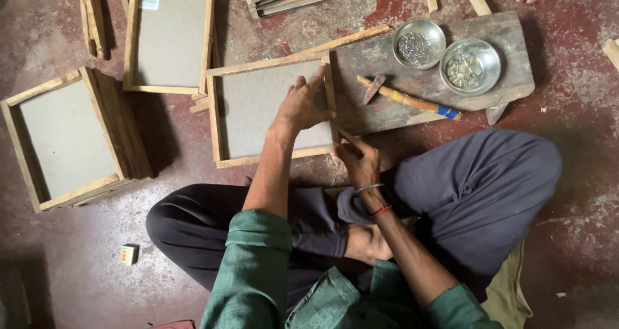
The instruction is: The person sits on the floor and uses a hammer to drive nails into wooden frames, securing mesh or backing material. They repeatedly pick up frames, position them on a workbench, and hammer nails along the edges.
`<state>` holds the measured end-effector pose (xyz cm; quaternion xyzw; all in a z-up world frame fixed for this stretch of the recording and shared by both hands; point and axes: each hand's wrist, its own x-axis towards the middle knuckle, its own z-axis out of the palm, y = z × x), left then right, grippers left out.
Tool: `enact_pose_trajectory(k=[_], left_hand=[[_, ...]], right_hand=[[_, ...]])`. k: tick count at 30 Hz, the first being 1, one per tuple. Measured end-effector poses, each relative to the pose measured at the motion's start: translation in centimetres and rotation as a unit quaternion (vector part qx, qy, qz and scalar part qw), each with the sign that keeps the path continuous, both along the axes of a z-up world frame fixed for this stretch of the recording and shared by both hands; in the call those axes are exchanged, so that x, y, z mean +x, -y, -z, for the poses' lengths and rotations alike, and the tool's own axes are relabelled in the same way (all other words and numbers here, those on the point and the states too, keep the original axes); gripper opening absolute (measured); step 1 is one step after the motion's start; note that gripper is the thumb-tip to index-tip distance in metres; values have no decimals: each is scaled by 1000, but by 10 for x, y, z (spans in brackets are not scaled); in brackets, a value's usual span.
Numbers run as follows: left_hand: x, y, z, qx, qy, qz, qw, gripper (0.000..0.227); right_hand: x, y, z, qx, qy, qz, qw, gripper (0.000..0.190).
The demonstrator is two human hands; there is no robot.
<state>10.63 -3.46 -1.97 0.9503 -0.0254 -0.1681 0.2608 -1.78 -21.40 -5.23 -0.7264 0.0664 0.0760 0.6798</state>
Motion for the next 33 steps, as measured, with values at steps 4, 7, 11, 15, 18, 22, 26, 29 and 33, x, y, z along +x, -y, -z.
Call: enact_pose_trajectory(k=[4, 7, 11, 15, 18, 22, 26, 29, 33], left_hand=[[1, -1, 0, 15, -8, 0, 1000, 125], [2, -1, 10, 12, 9, 17, 1000, 125], [4, -1, 19, -3, 98, 57, 994, 127], [-3, 3, 8, 22, -10, -13, 1000, 121], [-7, 6, -6, -3, -2, -19, 1000, 120], [-13, 8, -10, -4, 14, -22, 1000, 119], [-14, 7, -9, -13, 30, -23, 999, 116], [-14, 7, -5, -23, 66, -9, 997, 117], [-16, 5, -5, -16, 39, -25, 999, 114]], right_hand=[[2, -2, -1, 57, 7, 0, 998, 42], [4, -1, -2, 40, -3, 0, 999, 42], [3, 0, -4, 59, -8, 1, 998, 43], [4, -1, -7, 106, 6, -6, 994, 43], [5, 2, -6, 96, -15, -8, 995, 45], [0, 4, 2, 119, -7, -11, 993, 46], [5, 2, 4, 157, -22, -1, 987, 45], [5, 1, 5, 166, -26, 5, 986, 43], [4, -1, 3, 151, -9, 5, 989, 42]])
